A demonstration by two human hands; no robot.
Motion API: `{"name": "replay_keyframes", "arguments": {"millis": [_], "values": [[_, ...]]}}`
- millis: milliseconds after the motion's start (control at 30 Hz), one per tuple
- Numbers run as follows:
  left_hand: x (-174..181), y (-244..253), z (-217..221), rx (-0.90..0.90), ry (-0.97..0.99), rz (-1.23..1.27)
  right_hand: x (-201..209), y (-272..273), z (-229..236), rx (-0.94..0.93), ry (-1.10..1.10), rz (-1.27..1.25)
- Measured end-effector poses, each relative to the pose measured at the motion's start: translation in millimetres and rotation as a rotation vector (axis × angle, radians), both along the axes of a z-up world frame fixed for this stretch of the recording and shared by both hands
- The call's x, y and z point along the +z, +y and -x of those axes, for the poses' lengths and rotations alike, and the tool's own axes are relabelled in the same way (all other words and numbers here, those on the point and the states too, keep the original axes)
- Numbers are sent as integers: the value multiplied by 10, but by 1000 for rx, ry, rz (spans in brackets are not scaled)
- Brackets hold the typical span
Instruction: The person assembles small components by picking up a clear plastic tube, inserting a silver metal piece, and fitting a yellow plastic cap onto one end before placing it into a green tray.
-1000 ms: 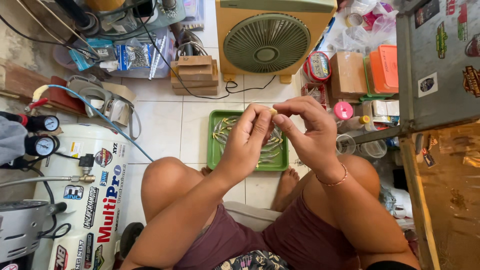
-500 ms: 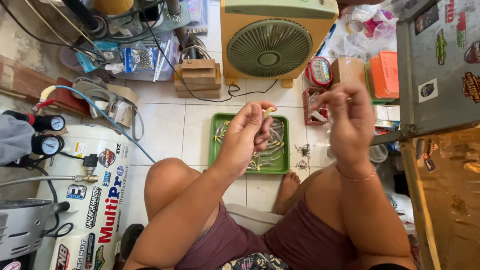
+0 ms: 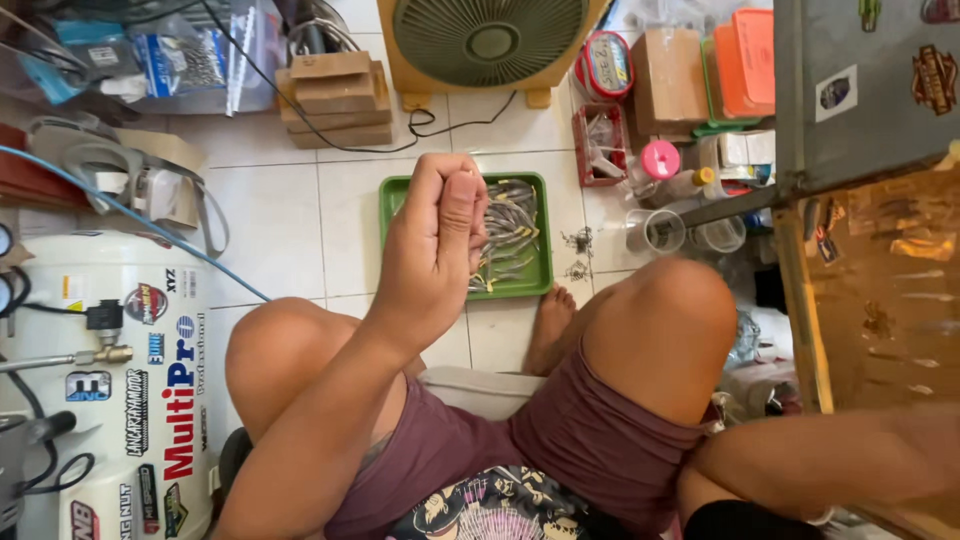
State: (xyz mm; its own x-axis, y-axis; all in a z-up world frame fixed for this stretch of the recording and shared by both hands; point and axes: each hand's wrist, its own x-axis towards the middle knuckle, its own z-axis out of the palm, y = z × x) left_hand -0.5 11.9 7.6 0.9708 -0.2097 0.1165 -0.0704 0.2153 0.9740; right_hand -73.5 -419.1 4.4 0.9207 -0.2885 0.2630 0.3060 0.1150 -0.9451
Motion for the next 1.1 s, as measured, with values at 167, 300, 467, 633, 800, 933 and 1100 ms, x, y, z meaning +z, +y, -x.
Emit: {"name": "replay_keyframes", "arguments": {"millis": [167, 300, 467, 633, 800, 933, 1100], "values": [[-10, 30, -19, 96, -234, -479, -753, 28, -425, -171, 138, 14], [29, 32, -23, 91, -224, -462, -1825, 169, -798, 133, 737, 454], [-51, 14, -151, 29, 175, -43, -3760, -3, -653, 607, 1157, 894], [-114, 69, -225, 2, 302, -106, -4396, 137, -725, 471, 847, 1097], [-188, 59, -215, 46, 552, 98, -4702, 172, -1008, 378, 951, 1111], [-252, 34, -235, 104, 458, 205, -4721, 259, -1179, 255, 982, 1226], [-225, 41, -258, 117, 439, 232, -4888, 377, -1124, 99, 839, 1253]]}}
